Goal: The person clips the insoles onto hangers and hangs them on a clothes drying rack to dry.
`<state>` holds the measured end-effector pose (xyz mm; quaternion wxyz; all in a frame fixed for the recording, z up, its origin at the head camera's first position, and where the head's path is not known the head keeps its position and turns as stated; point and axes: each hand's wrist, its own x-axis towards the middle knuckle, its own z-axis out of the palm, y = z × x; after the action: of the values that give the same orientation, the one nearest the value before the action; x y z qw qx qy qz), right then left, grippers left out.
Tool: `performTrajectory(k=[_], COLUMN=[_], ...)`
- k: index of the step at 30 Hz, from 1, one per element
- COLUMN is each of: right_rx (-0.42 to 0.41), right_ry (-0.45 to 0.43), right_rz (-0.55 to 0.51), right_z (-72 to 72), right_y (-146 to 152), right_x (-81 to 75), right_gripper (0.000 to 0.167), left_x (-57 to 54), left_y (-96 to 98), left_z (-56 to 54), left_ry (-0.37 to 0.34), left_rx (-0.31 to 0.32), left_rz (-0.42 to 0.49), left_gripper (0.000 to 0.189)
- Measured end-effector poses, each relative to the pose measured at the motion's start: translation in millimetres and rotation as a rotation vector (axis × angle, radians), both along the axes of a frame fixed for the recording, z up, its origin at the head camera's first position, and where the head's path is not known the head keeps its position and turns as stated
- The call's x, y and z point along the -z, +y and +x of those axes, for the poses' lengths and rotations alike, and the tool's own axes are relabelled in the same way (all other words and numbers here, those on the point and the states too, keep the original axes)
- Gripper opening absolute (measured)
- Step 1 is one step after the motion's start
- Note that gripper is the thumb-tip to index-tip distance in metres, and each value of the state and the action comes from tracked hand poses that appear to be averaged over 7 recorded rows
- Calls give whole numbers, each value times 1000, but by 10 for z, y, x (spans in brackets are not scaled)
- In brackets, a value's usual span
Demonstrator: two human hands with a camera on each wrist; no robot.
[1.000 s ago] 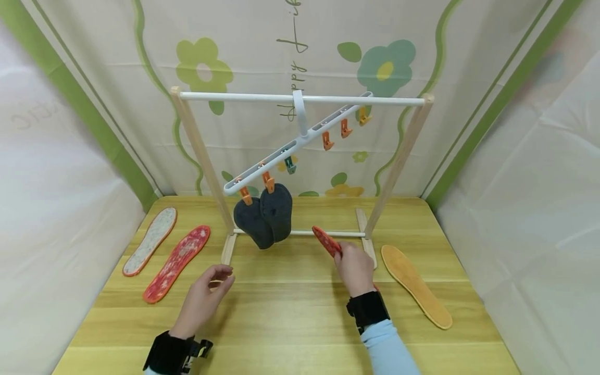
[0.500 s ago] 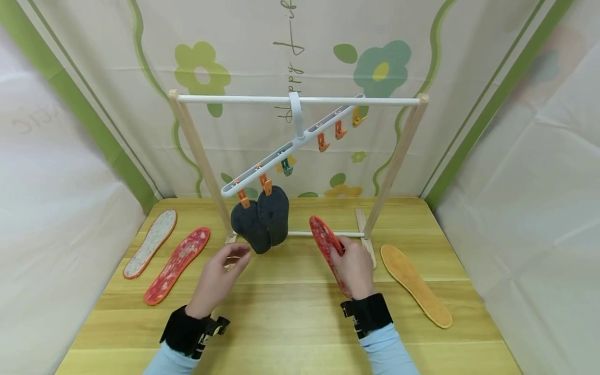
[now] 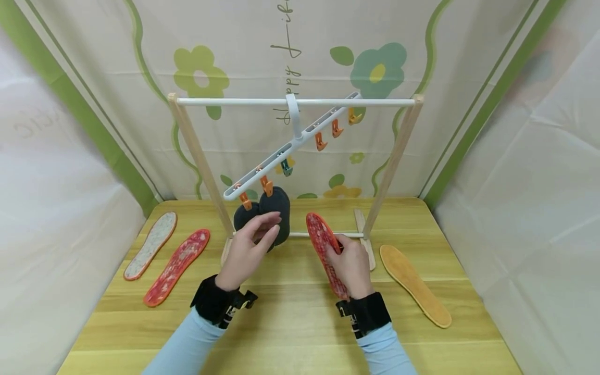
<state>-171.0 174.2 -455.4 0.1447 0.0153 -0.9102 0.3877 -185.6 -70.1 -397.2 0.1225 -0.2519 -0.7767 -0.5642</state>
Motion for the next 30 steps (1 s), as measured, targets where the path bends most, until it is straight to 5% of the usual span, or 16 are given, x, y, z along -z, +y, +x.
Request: performTrajectory(k=[11, 22, 30], right_rx=[-9, -23, -71], right_ry=[6, -19, -19], right_rz=[-21, -32, -43], right_z=[3, -14, 12], right_y=[-17, -34, -34], right_x=[-52, -67, -81], right_gripper=[26, 25, 23], left_x=[-179, -335, -419], left_y=[269, 332, 315], left_z=[-239, -377, -509], left_ry=[-81, -187, -169], left_rx=[55, 89, 42], left_rz=[88, 139, 168], left_gripper=[52, 61, 64])
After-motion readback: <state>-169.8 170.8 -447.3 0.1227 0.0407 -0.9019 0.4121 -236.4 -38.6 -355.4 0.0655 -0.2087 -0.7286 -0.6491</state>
